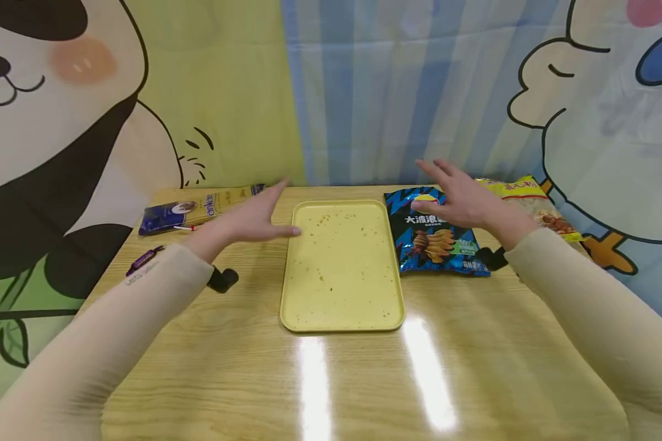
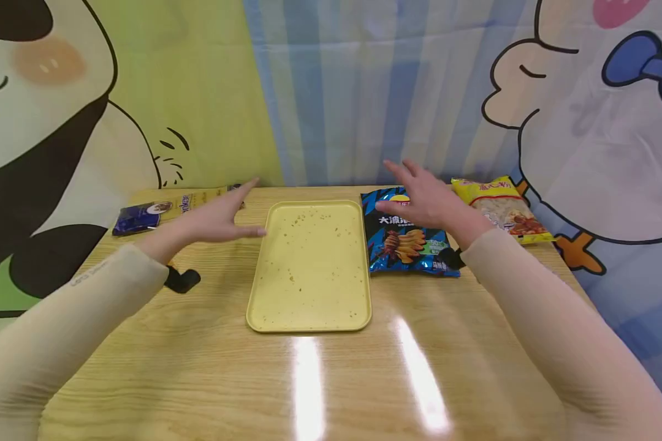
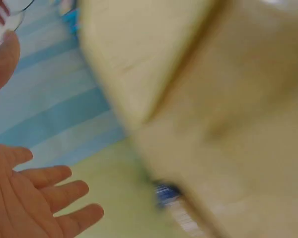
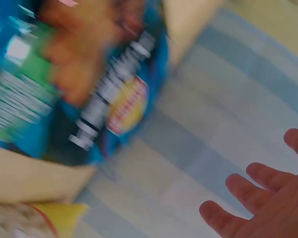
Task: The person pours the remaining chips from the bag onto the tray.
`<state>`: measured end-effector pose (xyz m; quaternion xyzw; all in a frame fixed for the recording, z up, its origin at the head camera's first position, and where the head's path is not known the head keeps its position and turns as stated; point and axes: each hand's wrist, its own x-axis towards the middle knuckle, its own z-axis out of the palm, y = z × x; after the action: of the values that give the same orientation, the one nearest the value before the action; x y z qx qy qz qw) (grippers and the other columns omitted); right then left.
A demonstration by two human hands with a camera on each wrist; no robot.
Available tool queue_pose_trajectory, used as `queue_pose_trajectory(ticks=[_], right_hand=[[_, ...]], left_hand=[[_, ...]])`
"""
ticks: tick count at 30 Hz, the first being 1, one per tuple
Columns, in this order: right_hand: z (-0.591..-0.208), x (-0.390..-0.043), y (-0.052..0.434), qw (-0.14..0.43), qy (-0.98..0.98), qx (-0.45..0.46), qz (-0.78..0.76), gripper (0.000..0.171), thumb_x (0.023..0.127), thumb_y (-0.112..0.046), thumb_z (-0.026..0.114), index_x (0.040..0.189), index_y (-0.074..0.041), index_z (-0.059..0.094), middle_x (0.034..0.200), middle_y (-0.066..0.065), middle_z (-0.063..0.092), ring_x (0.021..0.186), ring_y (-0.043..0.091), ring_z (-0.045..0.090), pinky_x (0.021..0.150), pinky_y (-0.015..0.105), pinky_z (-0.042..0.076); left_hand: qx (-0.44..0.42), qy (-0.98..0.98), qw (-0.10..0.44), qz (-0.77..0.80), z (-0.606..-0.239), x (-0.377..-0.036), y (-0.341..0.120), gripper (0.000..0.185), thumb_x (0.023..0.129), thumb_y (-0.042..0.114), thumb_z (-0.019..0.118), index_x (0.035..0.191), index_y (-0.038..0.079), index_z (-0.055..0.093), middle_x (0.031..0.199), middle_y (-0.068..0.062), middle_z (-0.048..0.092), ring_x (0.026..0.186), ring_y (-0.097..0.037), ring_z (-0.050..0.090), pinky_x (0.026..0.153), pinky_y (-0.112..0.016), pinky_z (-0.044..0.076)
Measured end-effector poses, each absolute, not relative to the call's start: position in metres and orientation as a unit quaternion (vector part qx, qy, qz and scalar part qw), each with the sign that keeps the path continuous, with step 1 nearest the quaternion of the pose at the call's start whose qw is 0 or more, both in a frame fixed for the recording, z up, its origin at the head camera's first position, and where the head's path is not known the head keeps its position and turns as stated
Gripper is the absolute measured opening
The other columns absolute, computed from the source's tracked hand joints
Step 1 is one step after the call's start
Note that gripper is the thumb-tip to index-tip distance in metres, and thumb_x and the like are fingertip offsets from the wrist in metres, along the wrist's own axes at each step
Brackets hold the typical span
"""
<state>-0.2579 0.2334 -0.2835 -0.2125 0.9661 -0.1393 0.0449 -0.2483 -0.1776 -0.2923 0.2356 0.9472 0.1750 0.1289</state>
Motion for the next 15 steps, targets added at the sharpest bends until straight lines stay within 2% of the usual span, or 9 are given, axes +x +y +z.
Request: queue_pose_trajectory(ticks=[4,7,11,15], right_hand=[[-0.319,-0.237,0.239,0.059,0.957,-0.254,-0.128,0.088,0.098,-0.053,0.063,0.165,-0.016,0.019,0.167,0.03,0.015,0.145,0.058,0.031,0.112,0.072,0.034],[-0.342,-0.226,0.242,0.068,0.952,-0.274,-0.119,0.087,0.097,-0.053,0.064,0.164,-0.016,0.023,0.166,0.03,0.018,0.146,0.057,0.031,0.113,0.071,0.034],[-0.361,-0.218,0.243,0.07,0.948,-0.29,-0.113,0.089,0.094,-0.054,0.068,0.162,-0.014,0.029,0.164,0.032,0.023,0.145,0.057,0.033,0.113,0.071,0.036],[-0.368,-0.215,0.242,0.066,0.945,-0.302,-0.108,0.089,0.092,-0.052,0.072,0.161,-0.012,0.032,0.162,0.033,0.027,0.144,0.056,0.036,0.111,0.071,0.038]], left_hand=[[0.253,0.931,0.179,0.192,-0.337,-0.229,-0.192,0.117,0.088,0.044,0.079,0.163,-0.001,0.002,0.168,-0.031,0.007,0.156,-0.049,0.012,0.127,-0.06,0.014],[0.261,0.921,0.214,0.192,-0.357,-0.222,-0.197,0.122,0.081,0.041,0.086,0.162,-0.004,0.007,0.167,-0.034,0.007,0.155,-0.052,0.01,0.127,-0.062,0.013],[0.266,0.913,0.245,0.191,-0.368,-0.22,-0.195,0.128,0.075,0.041,0.09,0.162,-0.005,0.008,0.167,-0.034,0.004,0.154,-0.055,0.007,0.126,-0.063,0.012],[0.262,0.915,0.247,0.183,-0.373,-0.218,-0.192,0.136,0.071,0.043,0.092,0.162,-0.006,0.004,0.168,-0.033,0.003,0.153,-0.057,0.005,0.126,-0.064,0.012]])
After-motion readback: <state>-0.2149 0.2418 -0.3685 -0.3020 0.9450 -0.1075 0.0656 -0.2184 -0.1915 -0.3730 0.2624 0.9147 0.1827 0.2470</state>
